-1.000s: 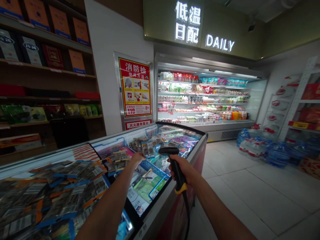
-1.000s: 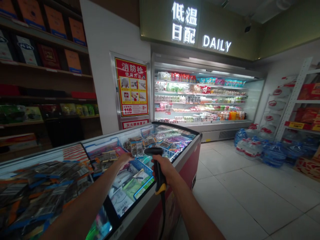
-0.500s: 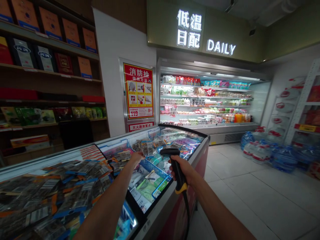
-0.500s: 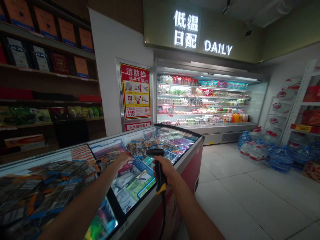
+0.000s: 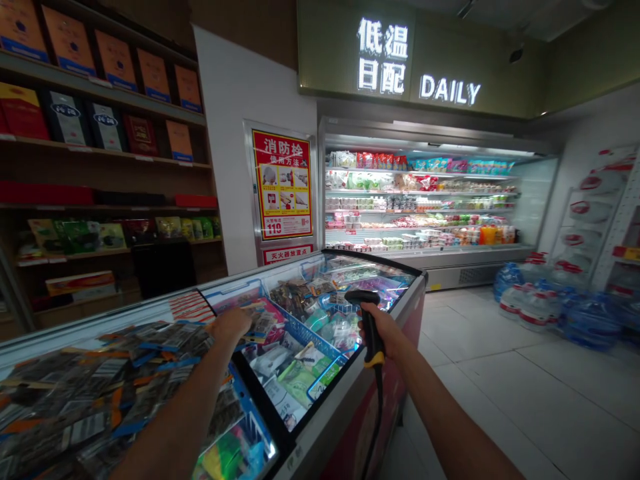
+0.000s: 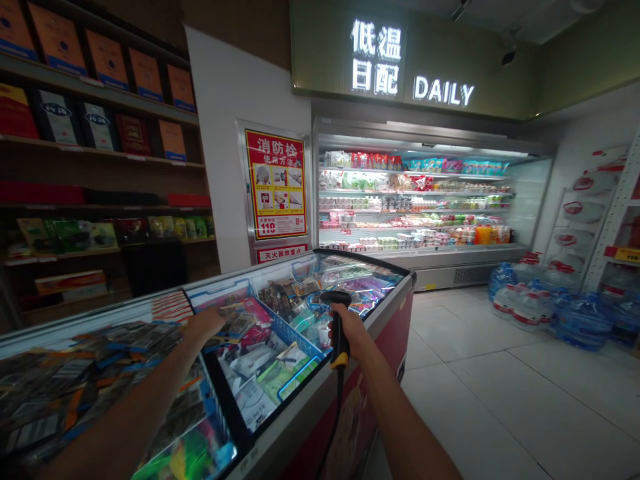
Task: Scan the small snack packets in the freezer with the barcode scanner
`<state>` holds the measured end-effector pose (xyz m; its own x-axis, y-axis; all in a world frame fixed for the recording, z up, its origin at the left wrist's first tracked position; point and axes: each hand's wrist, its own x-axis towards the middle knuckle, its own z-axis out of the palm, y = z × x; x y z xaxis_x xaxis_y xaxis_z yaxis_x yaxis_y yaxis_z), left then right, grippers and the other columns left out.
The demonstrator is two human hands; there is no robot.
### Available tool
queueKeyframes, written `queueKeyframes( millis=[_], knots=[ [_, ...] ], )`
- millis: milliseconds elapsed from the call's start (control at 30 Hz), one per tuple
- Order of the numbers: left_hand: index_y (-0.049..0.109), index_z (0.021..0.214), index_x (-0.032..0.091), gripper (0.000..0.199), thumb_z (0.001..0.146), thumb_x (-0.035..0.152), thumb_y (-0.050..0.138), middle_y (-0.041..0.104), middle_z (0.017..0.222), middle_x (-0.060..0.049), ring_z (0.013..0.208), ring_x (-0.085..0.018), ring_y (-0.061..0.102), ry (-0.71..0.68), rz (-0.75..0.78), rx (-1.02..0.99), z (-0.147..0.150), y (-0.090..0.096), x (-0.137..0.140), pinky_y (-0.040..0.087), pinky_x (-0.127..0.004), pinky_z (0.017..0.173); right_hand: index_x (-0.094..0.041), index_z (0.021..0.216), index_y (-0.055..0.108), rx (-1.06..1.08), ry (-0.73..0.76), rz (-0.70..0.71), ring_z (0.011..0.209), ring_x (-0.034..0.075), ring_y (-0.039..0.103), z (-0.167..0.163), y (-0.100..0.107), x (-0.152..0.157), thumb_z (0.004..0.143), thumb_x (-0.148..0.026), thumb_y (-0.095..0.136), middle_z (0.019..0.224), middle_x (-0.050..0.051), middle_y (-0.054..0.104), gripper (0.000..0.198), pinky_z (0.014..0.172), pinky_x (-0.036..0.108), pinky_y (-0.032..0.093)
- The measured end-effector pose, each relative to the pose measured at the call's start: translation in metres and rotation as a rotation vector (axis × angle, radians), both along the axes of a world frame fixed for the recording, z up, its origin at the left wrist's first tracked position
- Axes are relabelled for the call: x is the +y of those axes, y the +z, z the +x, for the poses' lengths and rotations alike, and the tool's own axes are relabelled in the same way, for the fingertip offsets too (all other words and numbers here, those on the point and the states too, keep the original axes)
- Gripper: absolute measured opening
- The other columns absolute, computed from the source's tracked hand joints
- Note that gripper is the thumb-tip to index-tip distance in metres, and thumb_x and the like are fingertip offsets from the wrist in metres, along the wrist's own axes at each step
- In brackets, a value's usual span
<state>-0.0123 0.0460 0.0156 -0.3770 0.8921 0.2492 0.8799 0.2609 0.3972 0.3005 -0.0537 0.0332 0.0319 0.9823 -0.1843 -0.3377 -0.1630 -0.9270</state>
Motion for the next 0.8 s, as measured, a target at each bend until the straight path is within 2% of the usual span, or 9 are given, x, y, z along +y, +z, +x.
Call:
queueKeyframes(
  millis=[67,100,200,300,400,500,633,733,800],
  knots=[
    [0.060,0.090,0.017,0.031,0.063,0.028,0.048,0.057,0.099,-0.014,0.096,-0.033,0.047,0.077,-0.005,0.119,0.010,0.005,-0.003,0.037,-0.045,0.075,-0.016,0.070,0.046,0.003,-0.014,0.004,0.035,0.009,0.044,0.006,-0.001,0.003,0.071,-0.036,0.047,0.045,-0.003,0.047,0.020,0.033,0.020,0.035],
    [0.058,0.094,0.018,0.034,0.065,0.029,0.046,0.054,0.102,-0.015,0.098,-0.033,0.046,0.061,0.017,0.158,0.019,0.006,-0.002,0.036,-0.046,0.076,-0.016,0.070,0.046,0.003,-0.023,0.004,0.035,0.009,0.045,0.009,-0.001,0.004,0.071,-0.036,0.047,0.046,-0.003,0.048,0.020,0.034,0.020,0.035],
    [0.056,0.098,0.018,0.034,0.068,0.025,0.042,0.054,0.103,-0.014,0.099,-0.030,0.046,-0.089,0.070,0.181,0.058,0.004,0.010,0.037,-0.040,0.077,-0.016,0.070,0.047,0.010,-0.047,-0.012,0.036,0.009,0.045,0.019,-0.003,0.009,0.070,-0.037,0.048,0.046,-0.003,0.048,0.021,0.034,0.020,0.036],
    [0.054,0.104,0.018,0.037,0.069,0.022,0.042,0.054,0.104,-0.013,0.100,-0.026,0.046,-0.259,0.089,0.133,0.109,-0.010,0.033,0.037,-0.035,0.078,-0.016,0.071,0.047,0.021,-0.066,-0.003,0.036,0.009,0.045,0.029,-0.006,0.014,0.070,-0.037,0.048,0.046,-0.003,0.048,0.021,0.033,0.020,0.036],
    [0.053,0.108,0.019,0.040,0.070,0.027,0.044,0.055,0.104,-0.012,0.100,-0.024,0.047,-0.394,0.032,0.086,0.156,-0.027,0.057,0.036,-0.033,0.081,-0.017,0.072,0.048,0.028,-0.092,0.015,0.036,0.008,0.045,0.042,-0.009,0.020,0.068,-0.038,0.051,0.047,-0.003,0.049,0.022,0.033,0.020,0.036],
    [0.048,0.114,0.019,0.045,0.071,0.032,0.043,0.054,0.107,-0.013,0.101,-0.025,0.046,-0.443,-0.021,0.039,0.191,-0.040,0.076,0.036,-0.035,0.080,-0.016,0.072,0.048,0.030,-0.121,0.013,0.037,0.008,0.045,0.053,-0.012,0.026,0.067,-0.040,0.052,0.048,-0.003,0.048,0.024,0.033,0.020,0.036],
    [0.039,0.122,0.024,0.051,0.072,0.035,0.043,0.052,0.112,-0.012,0.106,-0.029,0.042,-0.425,-0.098,-0.005,0.213,-0.047,0.093,0.035,-0.040,0.079,-0.016,0.072,0.048,0.004,-0.134,-0.020,0.036,0.008,0.044,0.059,-0.013,0.032,0.068,-0.040,0.051,0.048,-0.003,0.048,0.024,0.033,0.020,0.036],
    [0.044,0.117,0.028,0.049,0.068,0.031,0.049,0.055,0.107,-0.010,0.105,-0.030,0.043,-0.438,-0.094,0.027,0.220,-0.052,0.099,0.034,-0.043,0.079,-0.016,0.073,0.048,-0.007,-0.117,-0.027,0.036,0.009,0.044,0.055,-0.012,0.034,0.069,-0.039,0.050,0.048,-0.003,0.048,0.023,0.033,0.021,0.036],
    [0.049,0.112,0.029,0.047,0.065,0.025,0.053,0.057,0.104,-0.009,0.100,-0.029,0.047,-0.462,-0.075,0.017,0.220,-0.054,0.101,0.036,-0.040,0.077,-0.016,0.074,0.048,-0.001,-0.098,-0.029,0.036,0.009,0.045,0.050,-0.010,0.032,0.069,-0.039,0.049,0.048,-0.003,0.049,0.023,0.033,0.021,0.036]
  ],
)
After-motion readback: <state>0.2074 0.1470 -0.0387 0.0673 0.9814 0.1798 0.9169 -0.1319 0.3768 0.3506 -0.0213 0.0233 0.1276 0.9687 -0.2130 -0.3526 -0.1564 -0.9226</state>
